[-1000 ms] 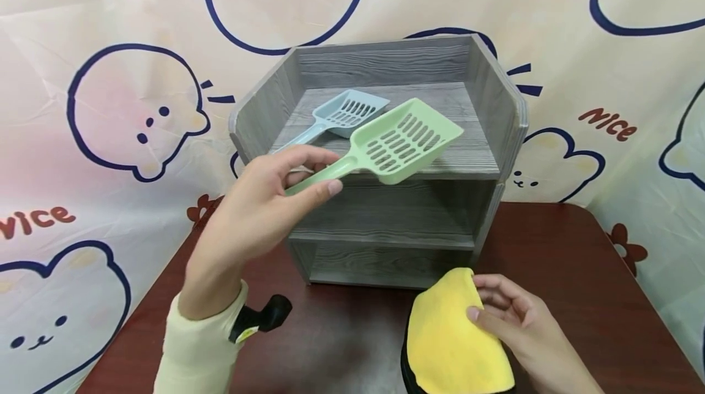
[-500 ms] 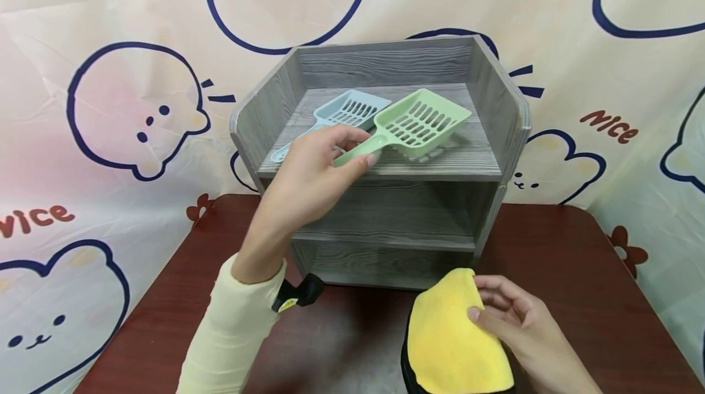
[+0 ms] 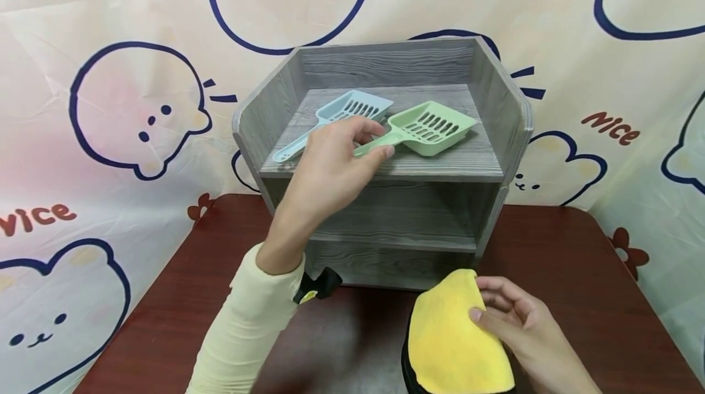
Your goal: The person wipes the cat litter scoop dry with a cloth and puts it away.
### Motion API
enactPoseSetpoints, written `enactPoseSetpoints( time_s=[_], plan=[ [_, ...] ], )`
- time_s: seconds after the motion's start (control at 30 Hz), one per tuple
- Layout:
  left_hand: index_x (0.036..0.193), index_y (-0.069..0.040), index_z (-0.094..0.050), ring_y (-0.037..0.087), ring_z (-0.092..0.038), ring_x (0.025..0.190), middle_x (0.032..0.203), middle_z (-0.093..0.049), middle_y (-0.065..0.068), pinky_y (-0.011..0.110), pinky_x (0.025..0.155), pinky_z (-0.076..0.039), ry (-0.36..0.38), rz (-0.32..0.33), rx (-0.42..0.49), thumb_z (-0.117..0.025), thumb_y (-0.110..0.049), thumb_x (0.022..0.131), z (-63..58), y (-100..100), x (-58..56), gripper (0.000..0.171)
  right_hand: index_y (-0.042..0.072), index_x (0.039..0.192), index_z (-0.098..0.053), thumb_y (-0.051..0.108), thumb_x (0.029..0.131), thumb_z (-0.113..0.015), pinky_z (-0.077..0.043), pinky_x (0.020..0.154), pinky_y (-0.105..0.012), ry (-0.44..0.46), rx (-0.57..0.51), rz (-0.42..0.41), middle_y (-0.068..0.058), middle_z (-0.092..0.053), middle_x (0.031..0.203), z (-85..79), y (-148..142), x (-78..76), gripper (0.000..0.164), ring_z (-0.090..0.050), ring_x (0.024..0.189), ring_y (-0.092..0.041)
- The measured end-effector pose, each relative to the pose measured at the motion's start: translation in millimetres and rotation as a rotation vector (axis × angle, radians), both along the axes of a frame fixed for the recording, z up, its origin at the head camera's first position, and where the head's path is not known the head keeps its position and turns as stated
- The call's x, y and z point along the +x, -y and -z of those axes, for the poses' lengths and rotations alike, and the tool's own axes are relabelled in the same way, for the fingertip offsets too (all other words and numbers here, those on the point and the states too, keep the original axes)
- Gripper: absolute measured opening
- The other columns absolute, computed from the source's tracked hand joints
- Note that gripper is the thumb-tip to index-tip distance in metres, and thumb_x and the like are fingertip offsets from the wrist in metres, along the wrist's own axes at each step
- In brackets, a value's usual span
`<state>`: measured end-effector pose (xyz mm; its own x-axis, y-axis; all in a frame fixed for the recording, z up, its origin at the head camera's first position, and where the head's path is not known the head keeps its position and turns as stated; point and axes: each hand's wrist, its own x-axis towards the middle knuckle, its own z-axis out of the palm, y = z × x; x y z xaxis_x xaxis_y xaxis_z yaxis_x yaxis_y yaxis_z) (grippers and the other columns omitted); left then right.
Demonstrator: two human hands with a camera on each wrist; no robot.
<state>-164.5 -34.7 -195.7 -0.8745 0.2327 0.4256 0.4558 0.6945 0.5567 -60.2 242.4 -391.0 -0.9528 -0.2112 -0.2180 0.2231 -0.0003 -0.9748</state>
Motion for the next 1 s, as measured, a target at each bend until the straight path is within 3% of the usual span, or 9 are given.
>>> enactPoseSetpoints(
  time_s=[0.33,0.5,0.67,0.83,1.0],
  plan=[
    [0.121,-0.012,-0.068,0.013,-0.056,0.107,0.118,-0.065,0.001,0.033,0.089,-0.044,-0.098,-0.01,0.027,-0.075,-0.031,0.089,9.0,5,6.4,0.038,0.015,0.138,-0.048,0.009,0.101,-0.056,-0.057,0.078,-0.05,-0.025,-0.007,0.004,-0.004,-0.068,0.119,3.5,-2,0.2,0.038,-0.071,0.1,-0.029],
    [0.122,-0.013,-0.068,0.014,-0.055,0.111,0.121,-0.062,0.001,0.034,0.091,-0.045,-0.176,-0.026,0.064,-0.074,-0.033,0.089,9.5,15,21.9,0.039,0.015,0.137,-0.048,0.009,0.101,-0.056,-0.057,0.078,-0.051,-0.019,-0.017,0.001,-0.004,-0.068,0.12,3.5,-3,0.6,0.038,-0.071,0.099,-0.03],
    [0.122,-0.013,-0.067,0.013,-0.056,0.114,0.12,-0.062,-0.001,0.034,0.096,-0.046,-0.255,0.004,0.12,-0.074,-0.029,0.09,14.7,31,41.2,0.036,0.016,0.138,-0.049,0.009,0.102,-0.055,-0.057,0.078,-0.05,-0.014,-0.027,-0.009,-0.004,-0.068,0.12,4.4,-5,1.0,0.038,-0.071,0.099,-0.03],
    [0.119,-0.011,-0.068,0.011,-0.058,0.114,0.119,-0.063,0.0,0.033,0.096,-0.047,-0.323,0.054,0.165,-0.076,-0.026,0.088,27.2,48,58.0,0.035,0.017,0.138,-0.049,0.01,0.102,-0.054,-0.057,0.079,-0.051,0.019,-0.047,-0.016,-0.003,-0.067,0.121,6.4,-5,1.0,0.037,-0.071,0.102,-0.03],
    [0.118,-0.012,-0.069,0.009,-0.059,0.114,0.118,-0.063,-0.002,0.033,0.096,-0.048,-0.316,0.047,0.149,-0.077,-0.026,0.087,42.6,63,70.6,0.034,0.019,0.137,-0.049,0.013,0.102,-0.055,-0.056,0.082,-0.051,0.064,-0.04,-0.015,-0.003,-0.068,0.121,9.7,-4,0.8,0.036,-0.07,0.103,-0.03]
  ],
)
